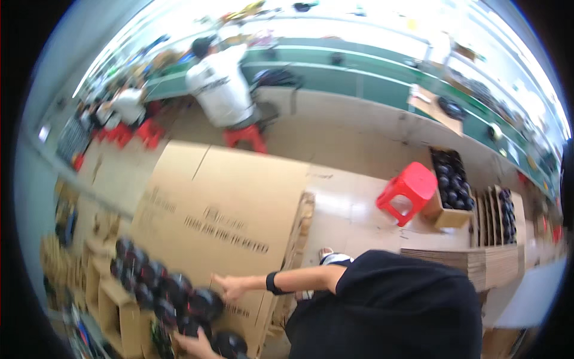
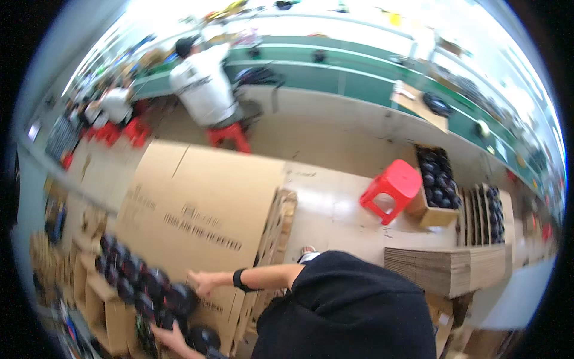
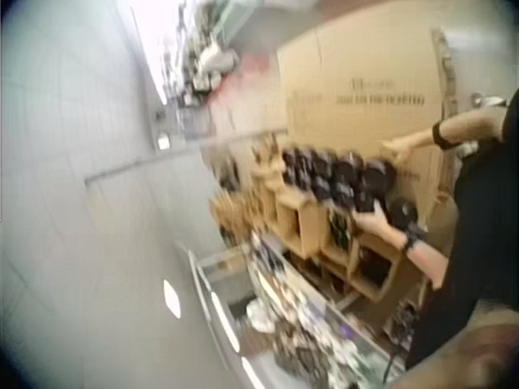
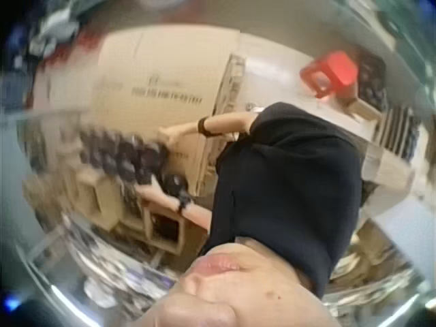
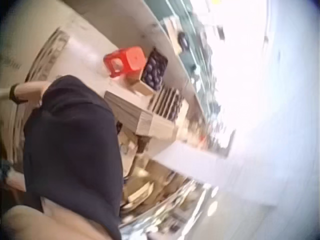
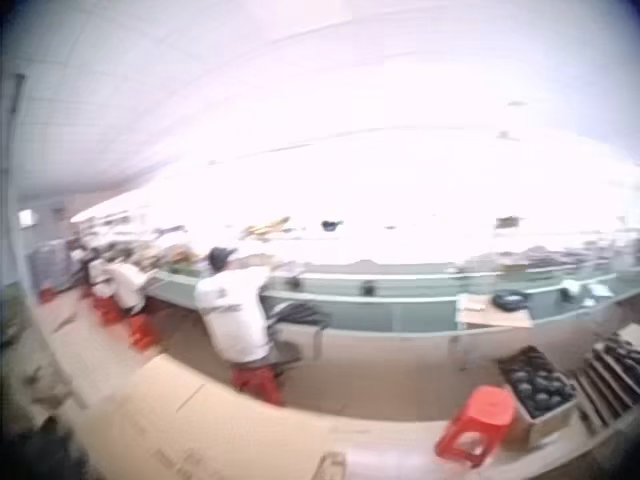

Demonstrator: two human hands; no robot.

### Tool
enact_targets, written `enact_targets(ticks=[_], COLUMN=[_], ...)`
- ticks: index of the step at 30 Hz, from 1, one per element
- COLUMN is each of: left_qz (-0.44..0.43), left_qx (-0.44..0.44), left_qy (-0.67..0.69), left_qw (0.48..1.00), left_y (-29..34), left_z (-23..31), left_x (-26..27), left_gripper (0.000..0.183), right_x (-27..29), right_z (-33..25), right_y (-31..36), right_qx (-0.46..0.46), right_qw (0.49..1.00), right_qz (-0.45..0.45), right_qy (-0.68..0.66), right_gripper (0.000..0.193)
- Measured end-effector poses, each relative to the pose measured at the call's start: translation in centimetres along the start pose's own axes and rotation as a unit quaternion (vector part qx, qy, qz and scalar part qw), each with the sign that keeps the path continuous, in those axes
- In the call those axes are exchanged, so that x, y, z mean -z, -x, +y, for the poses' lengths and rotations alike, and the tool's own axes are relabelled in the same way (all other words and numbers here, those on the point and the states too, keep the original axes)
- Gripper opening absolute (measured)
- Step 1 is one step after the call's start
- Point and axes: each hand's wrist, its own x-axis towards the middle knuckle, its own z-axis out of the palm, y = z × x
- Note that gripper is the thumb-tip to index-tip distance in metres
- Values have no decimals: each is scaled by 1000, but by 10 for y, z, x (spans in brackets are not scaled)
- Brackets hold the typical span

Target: Apply hot glue to secure wires and connectors inside black plastic housings on an assembly line.

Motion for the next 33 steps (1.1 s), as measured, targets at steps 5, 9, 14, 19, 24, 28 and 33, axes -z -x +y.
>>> enact_targets(ticks=[5,9,14,19,24,28,33], left_qz=[8,-346,-427,-527,-728,-737,-720], left_qx=[-82,-125,-191,-178,28,141,243], left_qy=[105,254,237,195,77,-8,62], left_qw=[991,894,852,808,681,661,647], left_y=[-36,-14,13,58,85,113,150], left_z=[232,300,381,484,492,526,558], left_x=[8,-74,-187,-268,-320,-340,-412], left_gripper=[36,25,14,17,19,16,32], right_x=[150,226,287,324,355,348,335], right_z=[71,168,275,329,336,370,415], right_y=[127,269,431,580,673,729,709], right_qx=[-24,-128,-282,-378,-372,-390,-463], right_qw=[993,963,819,755,722,720,779], right_qz=[44,194,482,519,568,564,382], right_qy=[109,138,-129,-129,-133,-106,-181], right_gripper=[28,47,31,26,26,27,29])
